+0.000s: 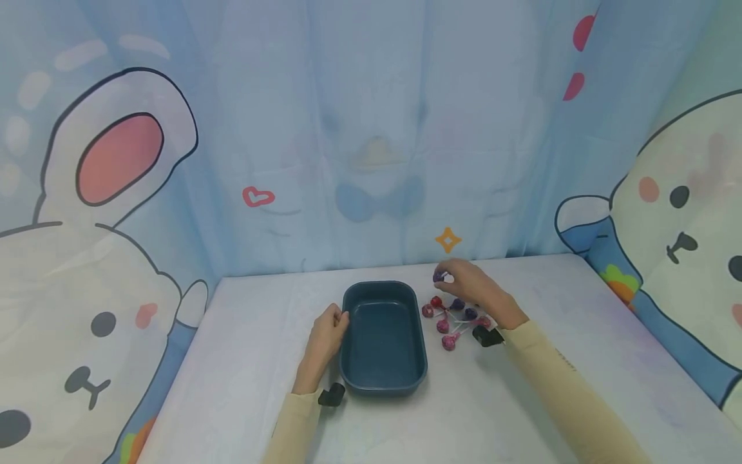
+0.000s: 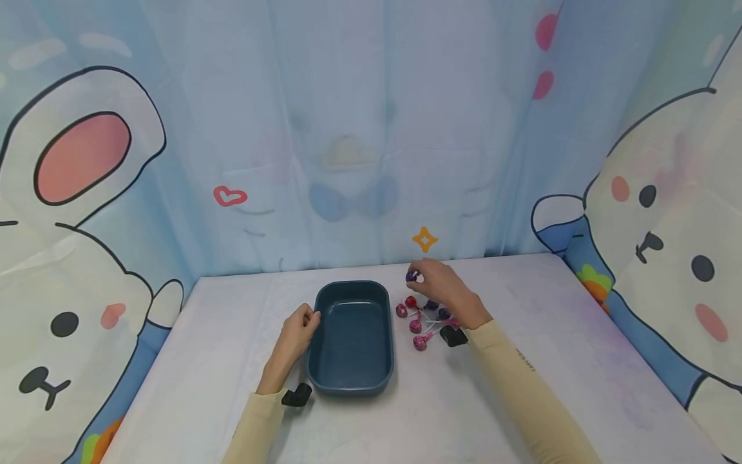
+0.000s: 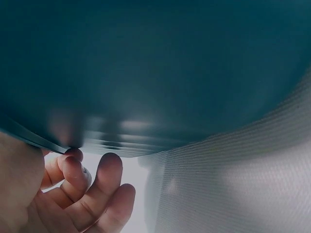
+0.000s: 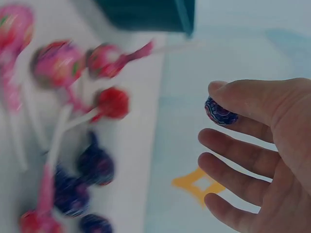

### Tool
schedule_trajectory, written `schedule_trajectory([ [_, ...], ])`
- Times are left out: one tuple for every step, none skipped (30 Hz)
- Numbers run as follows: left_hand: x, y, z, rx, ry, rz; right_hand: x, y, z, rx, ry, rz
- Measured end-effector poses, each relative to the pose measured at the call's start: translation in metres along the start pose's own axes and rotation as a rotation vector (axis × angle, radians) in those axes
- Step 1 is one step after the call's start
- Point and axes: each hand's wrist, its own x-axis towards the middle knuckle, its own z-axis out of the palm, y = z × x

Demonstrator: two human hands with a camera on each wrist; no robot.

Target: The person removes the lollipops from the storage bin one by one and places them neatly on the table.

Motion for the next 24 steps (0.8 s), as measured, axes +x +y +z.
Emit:
schedule_trajectory([
  [0.000,0.000,0.000,0.000,0.002,0.000,0.001,0.005,0.002,0.001,-0.012,0.018],
  [0.000,-0.001,0.000,0.001,0.005,-0.001,0.001,0.009,0.005,0.001,-0.025,0.034],
  [0.000,-0.001,0.000,0.002,0.004,-0.001,0.002,0.013,0.008,0.002,-0.038,0.052],
  [0.000,-0.001,0.000,0.001,0.005,-0.001,0.003,0.017,0.010,0.001,-0.051,0.071],
  [0.000,-0.001,0.000,0.000,0.005,0.000,0.003,0.020,0.012,0.002,-0.063,0.095],
  [0.000,-0.001,-0.001,-0.002,0.004,0.001,0.003,0.022,0.014,0.007,-0.074,0.115],
  [0.000,-0.001,-0.001,-0.003,0.004,0.000,0.004,0.024,0.017,0.009,-0.084,0.136],
  [0.000,-0.001,-0.001,-0.004,0.004,0.001,0.004,0.026,0.018,0.009,-0.092,0.155],
  [0.000,0.000,-0.001,-0.006,0.003,0.003,0.005,0.027,0.020,0.007,-0.098,0.172],
  [0.000,-0.001,-0.001,-0.007,0.004,0.004,0.005,0.028,0.022,0.001,-0.102,0.188],
  [0.000,-0.001,-0.001,-0.008,0.003,0.007,0.006,0.029,0.024,-0.004,-0.106,0.199],
  [0.000,-0.001,-0.001,-0.009,0.002,0.005,0.006,0.030,0.026,-0.015,-0.107,0.202],
  [-0.001,-0.001,-0.001,-0.009,0.001,0.004,0.006,0.030,0.028,-0.030,-0.107,0.201],
  [-0.001,-0.001,0.000,-0.009,0.000,0.001,0.006,0.031,0.029,-0.045,-0.105,0.205],
  [-0.001,-0.001,0.000,-0.010,0.000,-0.001,0.006,0.032,0.031,-0.058,-0.103,0.205],
  [-0.001,-0.001,0.001,-0.010,0.000,-0.007,0.007,0.033,0.033,-0.072,-0.101,0.208],
  [-0.001,-0.001,0.001,-0.012,0.001,-0.009,0.007,0.034,0.034,-0.083,-0.100,0.208],
  [-0.001,-0.001,0.001,-0.012,0.002,-0.011,0.007,0.035,0.036,-0.094,-0.098,0.207],
  [-0.001,-0.001,0.002,-0.013,0.005,-0.010,0.007,0.035,0.038,-0.101,-0.097,0.212],
  [-0.001,-0.001,0.002,-0.011,0.006,-0.010,0.007,0.036,0.039,-0.107,-0.095,0.218],
  [-0.001,-0.001,0.002,-0.008,0.008,-0.008,0.007,0.036,0.040,-0.112,-0.095,0.219],
  [-0.001,-0.001,0.002,-0.007,0.009,-0.003,0.007,0.037,0.041,-0.115,-0.093,0.226],
  [-0.001,-0.001,0.001,-0.004,0.010,0.001,0.007,0.036,0.042,-0.117,-0.093,0.228],
  [0.000,-0.001,0.001,-0.001,0.011,0.004,0.007,0.036,0.042,-0.120,-0.089,0.230],
])
